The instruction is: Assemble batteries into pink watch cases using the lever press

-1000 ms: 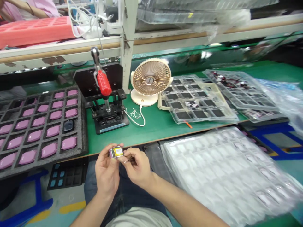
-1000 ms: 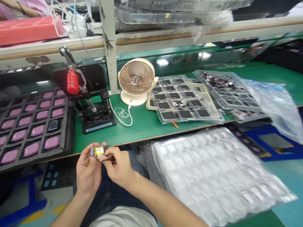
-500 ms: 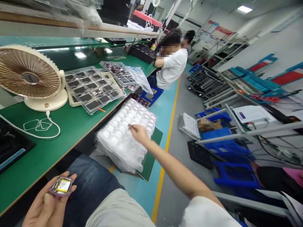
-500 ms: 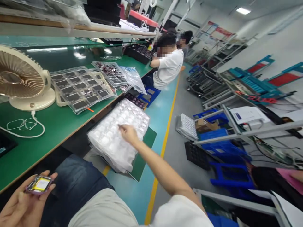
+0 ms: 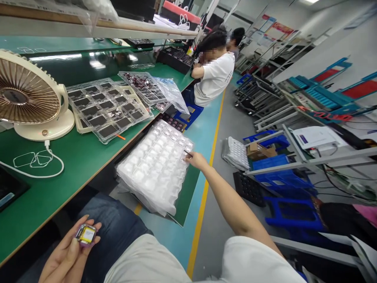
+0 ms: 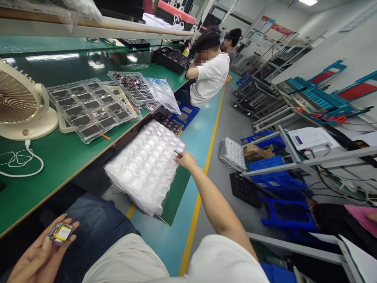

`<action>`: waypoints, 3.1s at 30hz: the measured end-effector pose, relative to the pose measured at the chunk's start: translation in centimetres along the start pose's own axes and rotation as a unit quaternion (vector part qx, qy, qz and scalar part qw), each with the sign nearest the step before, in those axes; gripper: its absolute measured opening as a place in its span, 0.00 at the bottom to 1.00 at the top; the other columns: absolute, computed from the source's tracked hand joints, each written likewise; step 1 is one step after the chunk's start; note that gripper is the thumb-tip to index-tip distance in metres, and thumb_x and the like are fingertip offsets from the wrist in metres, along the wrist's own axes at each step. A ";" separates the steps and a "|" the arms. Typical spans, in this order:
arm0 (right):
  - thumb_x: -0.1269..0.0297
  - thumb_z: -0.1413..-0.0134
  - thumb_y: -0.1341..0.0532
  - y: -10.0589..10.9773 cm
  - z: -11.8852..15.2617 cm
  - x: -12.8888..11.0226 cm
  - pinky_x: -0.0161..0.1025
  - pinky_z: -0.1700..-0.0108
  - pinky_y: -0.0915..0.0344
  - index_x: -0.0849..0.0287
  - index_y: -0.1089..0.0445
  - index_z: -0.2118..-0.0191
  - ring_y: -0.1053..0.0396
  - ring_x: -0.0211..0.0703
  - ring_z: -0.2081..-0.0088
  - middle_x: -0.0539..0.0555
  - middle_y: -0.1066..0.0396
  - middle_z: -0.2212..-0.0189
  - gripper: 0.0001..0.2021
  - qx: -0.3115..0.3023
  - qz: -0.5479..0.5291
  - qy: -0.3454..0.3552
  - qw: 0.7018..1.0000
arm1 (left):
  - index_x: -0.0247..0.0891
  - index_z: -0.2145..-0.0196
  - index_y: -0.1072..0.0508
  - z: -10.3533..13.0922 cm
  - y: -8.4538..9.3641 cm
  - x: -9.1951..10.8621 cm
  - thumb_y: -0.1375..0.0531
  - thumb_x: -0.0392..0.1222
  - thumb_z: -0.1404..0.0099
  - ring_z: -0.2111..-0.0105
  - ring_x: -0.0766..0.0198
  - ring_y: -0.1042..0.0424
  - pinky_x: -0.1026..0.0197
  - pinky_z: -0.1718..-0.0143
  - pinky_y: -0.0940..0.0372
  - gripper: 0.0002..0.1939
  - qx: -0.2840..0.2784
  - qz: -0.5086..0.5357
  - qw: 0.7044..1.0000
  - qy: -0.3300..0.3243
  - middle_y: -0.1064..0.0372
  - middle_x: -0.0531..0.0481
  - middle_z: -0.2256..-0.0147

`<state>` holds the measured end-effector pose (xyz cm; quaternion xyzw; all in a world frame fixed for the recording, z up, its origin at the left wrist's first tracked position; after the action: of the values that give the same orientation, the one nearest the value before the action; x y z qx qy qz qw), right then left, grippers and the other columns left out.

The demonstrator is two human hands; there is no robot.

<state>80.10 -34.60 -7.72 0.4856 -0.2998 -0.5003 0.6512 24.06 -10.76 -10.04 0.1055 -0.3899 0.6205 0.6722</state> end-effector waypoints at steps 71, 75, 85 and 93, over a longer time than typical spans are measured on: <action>0.75 0.32 0.35 -8.0 34.8 -37.8 0.37 0.57 0.22 0.52 0.26 0.38 0.18 0.43 0.53 0.63 0.28 0.36 0.21 0.043 -0.319 0.732 0.601 | 0.48 0.42 0.19 2.4 2.4 6.0 0.28 0.44 0.33 0.41 0.50 0.24 0.53 0.39 0.28 0.22 0.016 0.107 0.946 -0.305 0.27 0.41 0.37; 0.62 0.31 0.32 -7.3 34.1 -38.9 0.40 0.56 0.22 0.53 0.28 0.39 0.20 0.47 0.53 0.62 0.23 0.45 0.18 0.011 -0.351 0.692 0.631 | 0.47 0.48 0.17 2.4 3.3 6.0 0.29 0.46 0.32 0.53 0.60 0.18 0.61 0.49 0.25 0.15 0.082 0.120 0.944 -0.295 0.17 0.45 0.51; 0.63 0.24 0.45 -6.8 36.2 -40.9 0.39 0.71 0.47 0.60 0.28 0.55 0.35 0.39 0.73 0.50 0.30 0.71 0.10 -0.050 -0.237 0.788 0.566 | 0.46 0.49 0.15 3.8 4.6 9.0 0.28 0.42 0.33 0.55 0.57 0.18 0.59 0.51 0.24 0.14 0.032 -0.089 0.934 -0.344 0.17 0.43 0.54; 0.62 0.26 0.44 -7.9 36.1 -41.6 0.38 0.69 0.47 0.59 0.30 0.54 0.37 0.38 0.72 0.50 0.31 0.69 0.08 -0.131 -0.227 0.775 0.575 | 0.47 0.58 0.13 5.6 4.3 11.8 0.29 0.39 0.32 0.61 0.60 0.21 0.62 0.60 0.26 0.06 0.077 -0.234 0.869 -0.429 0.21 0.48 0.63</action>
<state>32.33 -7.58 1.42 0.6494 0.5087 -0.0985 0.5566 16.99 -4.49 0.02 0.5011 -0.5551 0.3662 0.5538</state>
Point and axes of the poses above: each hand's wrist, its own z-axis away from the middle knuckle, its own y-axis out of the back of the hand, x = y × z, the point moved 9 cm from there along -z, towards the middle knuckle
